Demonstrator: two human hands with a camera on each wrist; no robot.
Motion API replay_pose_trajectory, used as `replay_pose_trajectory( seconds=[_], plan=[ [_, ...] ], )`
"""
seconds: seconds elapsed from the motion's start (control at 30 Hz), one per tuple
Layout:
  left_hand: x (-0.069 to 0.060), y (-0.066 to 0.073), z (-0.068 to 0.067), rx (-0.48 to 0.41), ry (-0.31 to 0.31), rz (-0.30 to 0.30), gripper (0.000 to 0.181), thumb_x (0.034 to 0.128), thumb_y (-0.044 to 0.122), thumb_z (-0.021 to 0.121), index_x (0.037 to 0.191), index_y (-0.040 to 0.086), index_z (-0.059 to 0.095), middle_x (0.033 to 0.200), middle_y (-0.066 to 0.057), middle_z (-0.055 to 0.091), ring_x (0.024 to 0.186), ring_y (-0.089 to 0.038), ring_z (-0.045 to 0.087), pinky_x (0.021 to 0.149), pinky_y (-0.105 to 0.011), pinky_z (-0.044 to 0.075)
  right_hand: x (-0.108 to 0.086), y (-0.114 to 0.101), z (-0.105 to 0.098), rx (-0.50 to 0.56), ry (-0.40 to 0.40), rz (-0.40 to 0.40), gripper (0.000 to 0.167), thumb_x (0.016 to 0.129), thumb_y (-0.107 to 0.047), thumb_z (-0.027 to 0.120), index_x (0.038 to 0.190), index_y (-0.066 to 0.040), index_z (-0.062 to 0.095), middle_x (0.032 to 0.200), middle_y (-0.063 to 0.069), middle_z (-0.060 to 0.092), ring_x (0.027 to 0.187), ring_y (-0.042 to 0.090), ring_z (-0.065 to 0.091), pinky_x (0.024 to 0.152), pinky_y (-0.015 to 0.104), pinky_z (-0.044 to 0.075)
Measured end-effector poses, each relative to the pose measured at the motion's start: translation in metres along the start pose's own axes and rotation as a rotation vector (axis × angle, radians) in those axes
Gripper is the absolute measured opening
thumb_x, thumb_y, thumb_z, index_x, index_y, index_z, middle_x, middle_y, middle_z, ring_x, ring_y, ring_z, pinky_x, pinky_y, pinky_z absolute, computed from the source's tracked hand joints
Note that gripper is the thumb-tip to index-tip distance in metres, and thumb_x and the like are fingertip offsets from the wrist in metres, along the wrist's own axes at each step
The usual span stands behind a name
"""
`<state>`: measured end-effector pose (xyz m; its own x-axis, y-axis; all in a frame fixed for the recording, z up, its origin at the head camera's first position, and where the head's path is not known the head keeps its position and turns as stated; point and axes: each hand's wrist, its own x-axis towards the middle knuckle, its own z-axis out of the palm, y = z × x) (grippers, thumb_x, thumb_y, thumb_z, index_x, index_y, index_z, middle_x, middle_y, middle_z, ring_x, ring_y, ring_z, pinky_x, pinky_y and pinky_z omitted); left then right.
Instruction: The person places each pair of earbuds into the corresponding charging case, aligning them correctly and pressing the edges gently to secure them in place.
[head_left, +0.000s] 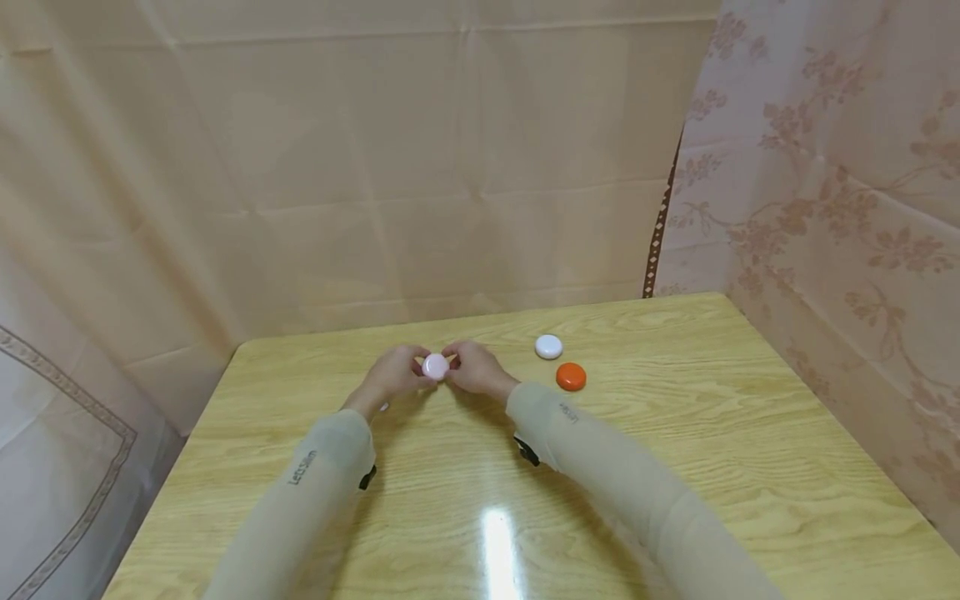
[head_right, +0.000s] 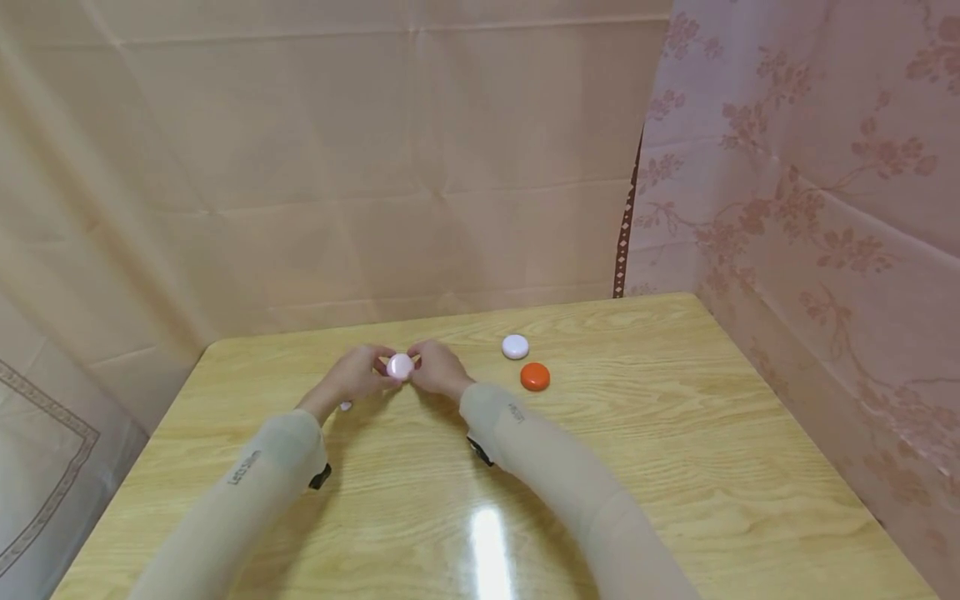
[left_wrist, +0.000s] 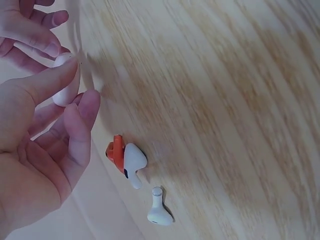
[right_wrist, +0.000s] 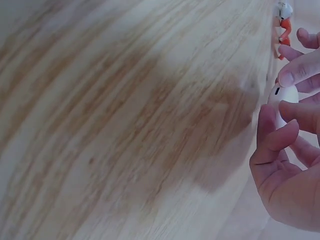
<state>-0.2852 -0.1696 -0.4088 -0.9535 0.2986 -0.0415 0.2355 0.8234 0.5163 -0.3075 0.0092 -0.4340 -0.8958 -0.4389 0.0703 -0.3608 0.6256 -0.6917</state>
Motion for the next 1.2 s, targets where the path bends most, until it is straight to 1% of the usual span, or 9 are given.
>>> replay_pose_trajectory(
  seconds=[0.07,0.13,0.27,0.4,0.57,0.73,0.97,1.1,1.2],
  plan=[
    [-0.0003,-0.0014,0.0009,0.004,-0.010,-0.008,0.048,0.0849,0.014,0.084,0.125,-0.004,0.065,0.091,-0.009,0.073,0.084,-0.021,0.068,0.078,-0.040,0.053,-0.0005,-0.0003,0.0005,-0.023,-0.004,-0.010,0.033,0.088,-0.002,0.073,0.121,0.001,0.070,0.096,0.010,0.070,0.087,0.019,0.064,0.078,0.029,0.051],
    [-0.0010,-0.0016,0.0012,0.004,-0.021,-0.020,0.048,0.0856,0.015,0.083,0.126,-0.003,0.066,0.091,-0.009,0.073,0.084,-0.021,0.067,0.078,-0.040,0.053,-0.0008,-0.0001,0.0011,-0.034,-0.009,-0.009,0.032,0.088,-0.003,0.073,0.120,0.000,0.070,0.092,0.008,0.070,0.084,0.017,0.063,0.076,0.028,0.050],
    [-0.0025,-0.0015,0.0007,0.003,-0.030,-0.028,0.047,0.0863,0.015,0.083,0.126,-0.003,0.065,0.092,-0.009,0.072,0.084,-0.021,0.066,0.079,-0.040,0.052,-0.0012,-0.0005,0.0022,-0.060,-0.010,-0.010,0.032,0.089,-0.005,0.074,0.121,-0.001,0.070,0.091,0.006,0.069,0.083,0.015,0.061,0.077,0.029,0.049],
    [-0.0034,-0.0003,-0.0009,0.007,-0.036,-0.037,0.052,0.0868,0.014,0.082,0.130,-0.006,0.062,0.095,-0.011,0.073,0.087,-0.022,0.068,0.083,-0.042,0.053,-0.0017,-0.0031,0.0014,-0.137,-0.013,-0.032,0.032,0.090,-0.008,0.073,0.122,-0.001,0.070,0.090,0.005,0.070,0.082,0.015,0.062,0.077,0.030,0.050],
    [-0.0047,0.0032,-0.0040,0.021,-0.037,-0.045,0.053,0.0872,0.015,0.082,0.131,-0.007,0.061,0.095,-0.012,0.073,0.085,-0.022,0.067,0.083,-0.042,0.053,-0.0012,-0.0064,0.0003,-0.213,-0.014,-0.058,0.031,0.092,-0.010,0.072,0.121,-0.001,0.071,0.089,0.004,0.069,0.081,0.017,0.062,0.075,0.033,0.051],
    [-0.0054,0.0045,-0.0049,0.035,-0.036,-0.055,0.048,0.0876,0.016,0.081,0.127,-0.005,0.065,0.091,-0.009,0.072,0.081,-0.020,0.064,0.080,-0.040,0.051,-0.0008,-0.0081,0.0009,-0.230,-0.013,-0.052,0.031,0.092,-0.011,0.071,0.122,-0.002,0.071,0.092,0.004,0.070,0.085,0.019,0.063,0.078,0.035,0.052],
    [-0.0049,0.0029,-0.0039,0.047,-0.036,-0.047,0.040,0.0872,0.017,0.082,0.119,-0.004,0.069,0.086,-0.007,0.070,0.074,-0.018,0.061,0.072,-0.036,0.049,-0.0009,-0.0084,0.0021,-0.227,-0.013,-0.055,0.030,0.093,-0.011,0.071,0.122,-0.003,0.071,0.094,0.005,0.072,0.090,0.020,0.065,0.082,0.037,0.052],
    [-0.0055,0.0032,-0.0043,0.050,-0.040,-0.051,0.045,0.0881,0.016,0.081,0.125,-0.006,0.066,0.090,-0.009,0.072,0.077,-0.019,0.062,0.077,-0.038,0.050,-0.0010,-0.0079,0.0031,-0.230,-0.014,-0.062,0.029,0.092,-0.010,0.071,0.121,-0.003,0.072,0.093,0.004,0.072,0.088,0.019,0.065,0.080,0.036,0.052],
    [-0.0065,0.0038,-0.0050,0.063,-0.035,-0.045,0.048,0.0888,0.016,0.079,0.128,-0.008,0.064,0.094,-0.011,0.073,0.080,-0.019,0.064,0.079,-0.038,0.052,-0.0014,-0.0082,0.0037,-0.251,-0.014,-0.082,0.026,0.092,-0.009,0.071,0.117,-0.005,0.074,0.089,0.002,0.071,0.085,0.018,0.063,0.076,0.034,0.051]
  ],
)
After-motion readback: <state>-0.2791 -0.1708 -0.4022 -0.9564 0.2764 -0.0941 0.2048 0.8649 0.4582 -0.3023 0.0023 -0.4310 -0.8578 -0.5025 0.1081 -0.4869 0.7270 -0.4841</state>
